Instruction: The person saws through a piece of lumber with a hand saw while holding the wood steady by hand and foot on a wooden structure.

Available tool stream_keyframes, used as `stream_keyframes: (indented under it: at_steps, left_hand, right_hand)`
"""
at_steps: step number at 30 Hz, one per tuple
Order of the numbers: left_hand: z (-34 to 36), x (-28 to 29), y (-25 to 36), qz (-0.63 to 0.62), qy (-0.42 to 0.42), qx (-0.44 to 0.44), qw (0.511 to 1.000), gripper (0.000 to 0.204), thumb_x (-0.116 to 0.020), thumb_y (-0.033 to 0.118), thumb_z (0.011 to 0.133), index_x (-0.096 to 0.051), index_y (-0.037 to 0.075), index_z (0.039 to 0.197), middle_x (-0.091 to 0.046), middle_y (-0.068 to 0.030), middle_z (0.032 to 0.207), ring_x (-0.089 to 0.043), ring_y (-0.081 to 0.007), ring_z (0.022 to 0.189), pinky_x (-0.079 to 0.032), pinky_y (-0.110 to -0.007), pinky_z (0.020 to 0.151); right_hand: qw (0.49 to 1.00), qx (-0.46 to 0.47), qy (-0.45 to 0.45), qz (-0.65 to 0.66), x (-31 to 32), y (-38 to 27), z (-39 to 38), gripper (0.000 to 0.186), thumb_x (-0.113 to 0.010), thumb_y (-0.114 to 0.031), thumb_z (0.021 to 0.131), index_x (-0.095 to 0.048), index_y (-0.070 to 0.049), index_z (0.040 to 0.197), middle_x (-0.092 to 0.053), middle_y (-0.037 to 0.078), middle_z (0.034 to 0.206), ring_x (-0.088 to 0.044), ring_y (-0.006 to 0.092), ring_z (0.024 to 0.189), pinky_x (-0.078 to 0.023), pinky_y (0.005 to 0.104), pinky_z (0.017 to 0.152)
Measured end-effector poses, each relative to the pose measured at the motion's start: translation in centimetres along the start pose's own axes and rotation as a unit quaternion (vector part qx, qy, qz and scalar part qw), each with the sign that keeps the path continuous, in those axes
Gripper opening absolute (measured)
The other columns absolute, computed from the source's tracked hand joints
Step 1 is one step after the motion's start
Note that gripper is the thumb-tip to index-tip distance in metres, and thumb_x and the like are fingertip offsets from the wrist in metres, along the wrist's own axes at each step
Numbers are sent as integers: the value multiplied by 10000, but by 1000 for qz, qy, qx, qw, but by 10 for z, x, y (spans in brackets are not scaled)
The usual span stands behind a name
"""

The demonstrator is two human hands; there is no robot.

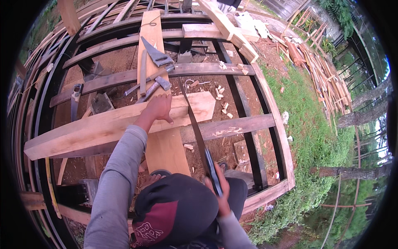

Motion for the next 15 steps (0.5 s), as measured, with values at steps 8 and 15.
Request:
stream_keyframes:
  at_steps: [8, 15]
  left_hand:
    - [10, -9, -44, -36, -10, 2, 999, 1109, -990, 612, 553, -523, -66, 1296, -677, -285, 1213, -659, -458, 1158, -521, -505, 1023]
    - [9, 0, -15, -23, -19, 5, 1000, 1110, -994, 614, 544, -535, -72, 1286, -669, -279, 1225, -661, -463, 1160, -528, -508, 1017]
  right_hand:
    - [1000, -16, -4, 18, -15, -8, 2, 628, -722, -70, 977, -496, 66, 1547, -717, 222, 1295, -705, 234, 1149, -545, 351, 992]
    - [1000, -14, -2, -3, 10, -7, -21, 637, -739, -48, 953, -505, 69, 1534, -698, 266, 1354, -704, 280, 1239, -533, 372, 1042]
Point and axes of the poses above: each hand's wrist, its own z-axis towards the middle knuckle, its own x-axis out of the back of the hand, y = z × x, the point moved 4 cm from there along z, towards the middle knuckle
